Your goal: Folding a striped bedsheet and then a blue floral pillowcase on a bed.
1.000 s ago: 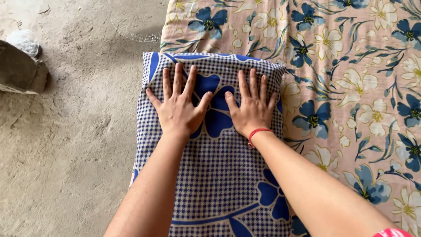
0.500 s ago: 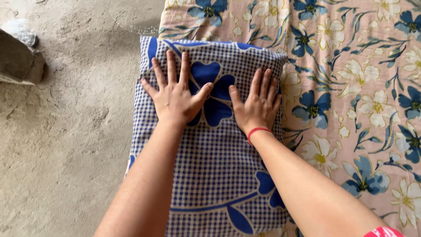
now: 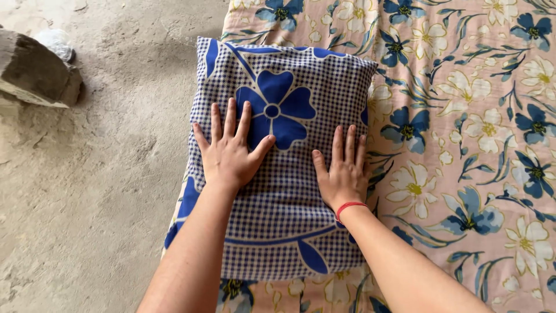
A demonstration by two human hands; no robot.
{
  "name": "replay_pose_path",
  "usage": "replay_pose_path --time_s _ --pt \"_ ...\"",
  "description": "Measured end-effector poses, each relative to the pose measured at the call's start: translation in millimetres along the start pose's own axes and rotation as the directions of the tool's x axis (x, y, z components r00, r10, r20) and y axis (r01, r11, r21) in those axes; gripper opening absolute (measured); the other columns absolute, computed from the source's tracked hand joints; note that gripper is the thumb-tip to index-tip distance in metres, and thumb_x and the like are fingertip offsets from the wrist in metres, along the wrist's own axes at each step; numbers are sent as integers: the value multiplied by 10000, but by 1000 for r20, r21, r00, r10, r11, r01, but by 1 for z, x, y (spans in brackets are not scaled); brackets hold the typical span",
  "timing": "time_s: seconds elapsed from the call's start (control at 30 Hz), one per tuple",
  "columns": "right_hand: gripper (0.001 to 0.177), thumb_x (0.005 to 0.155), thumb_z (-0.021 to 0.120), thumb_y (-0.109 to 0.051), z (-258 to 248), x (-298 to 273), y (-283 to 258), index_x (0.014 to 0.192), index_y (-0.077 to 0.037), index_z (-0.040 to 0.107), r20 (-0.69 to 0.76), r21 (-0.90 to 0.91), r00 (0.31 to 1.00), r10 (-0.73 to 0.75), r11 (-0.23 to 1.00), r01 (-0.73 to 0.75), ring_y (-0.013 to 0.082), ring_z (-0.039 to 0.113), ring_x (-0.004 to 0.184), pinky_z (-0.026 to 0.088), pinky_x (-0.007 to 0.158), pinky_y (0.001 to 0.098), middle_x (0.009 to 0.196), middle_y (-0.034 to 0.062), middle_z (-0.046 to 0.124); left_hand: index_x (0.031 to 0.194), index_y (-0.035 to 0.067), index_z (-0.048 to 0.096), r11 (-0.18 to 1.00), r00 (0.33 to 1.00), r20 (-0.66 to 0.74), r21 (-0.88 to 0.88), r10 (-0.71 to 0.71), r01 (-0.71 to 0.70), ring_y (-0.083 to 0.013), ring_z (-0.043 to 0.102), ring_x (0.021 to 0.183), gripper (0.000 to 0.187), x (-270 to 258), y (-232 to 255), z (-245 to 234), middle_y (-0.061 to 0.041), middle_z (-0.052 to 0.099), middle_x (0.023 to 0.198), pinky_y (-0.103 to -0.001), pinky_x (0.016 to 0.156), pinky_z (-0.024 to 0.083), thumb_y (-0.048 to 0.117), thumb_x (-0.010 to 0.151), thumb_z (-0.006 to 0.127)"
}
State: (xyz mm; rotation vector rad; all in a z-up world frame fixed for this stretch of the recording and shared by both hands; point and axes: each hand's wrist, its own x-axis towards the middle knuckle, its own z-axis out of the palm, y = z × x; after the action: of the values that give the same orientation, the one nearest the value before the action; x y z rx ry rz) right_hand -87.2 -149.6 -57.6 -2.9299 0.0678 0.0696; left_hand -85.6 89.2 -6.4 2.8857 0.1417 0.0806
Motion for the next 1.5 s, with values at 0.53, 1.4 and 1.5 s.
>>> replay_pose_path --time_s 0.53,1.4,1.5 --pt "745 954 297 -671 -25 -83 21 1620 -411 87 215 243 970 111 956 -164 434 221 1508 334 1169 512 1723 155 33 1600 322 329 969 968 -80 -79 -239 233 -306 116 1578 699 -118 -18 8 -24 210 1707 -662 1187 93 654 986 370" --pt "638 783 772 -349 -55 -89 45 1362 -155 587 711 702 703 -9 46 -710 313 558 1250 428 1083 559 1370 139 619 1203 32 734 314 889 364 -840 -278 443 -271 743 994 535 -104 -82 -10 -134 792 1097 -394 895 593 401 818 785" --pt "630 847 727 -423 -63 -91 31 1390 -139 581 680 633 712 172 352 -690 260 552 1289 376 1097 487 1379 122 653 1234 50 711 569 830 331 -611 -448 551 -275 749 1030 632 -107 -76 -6 -137 772 1125 -417 911 558 519 811 742"
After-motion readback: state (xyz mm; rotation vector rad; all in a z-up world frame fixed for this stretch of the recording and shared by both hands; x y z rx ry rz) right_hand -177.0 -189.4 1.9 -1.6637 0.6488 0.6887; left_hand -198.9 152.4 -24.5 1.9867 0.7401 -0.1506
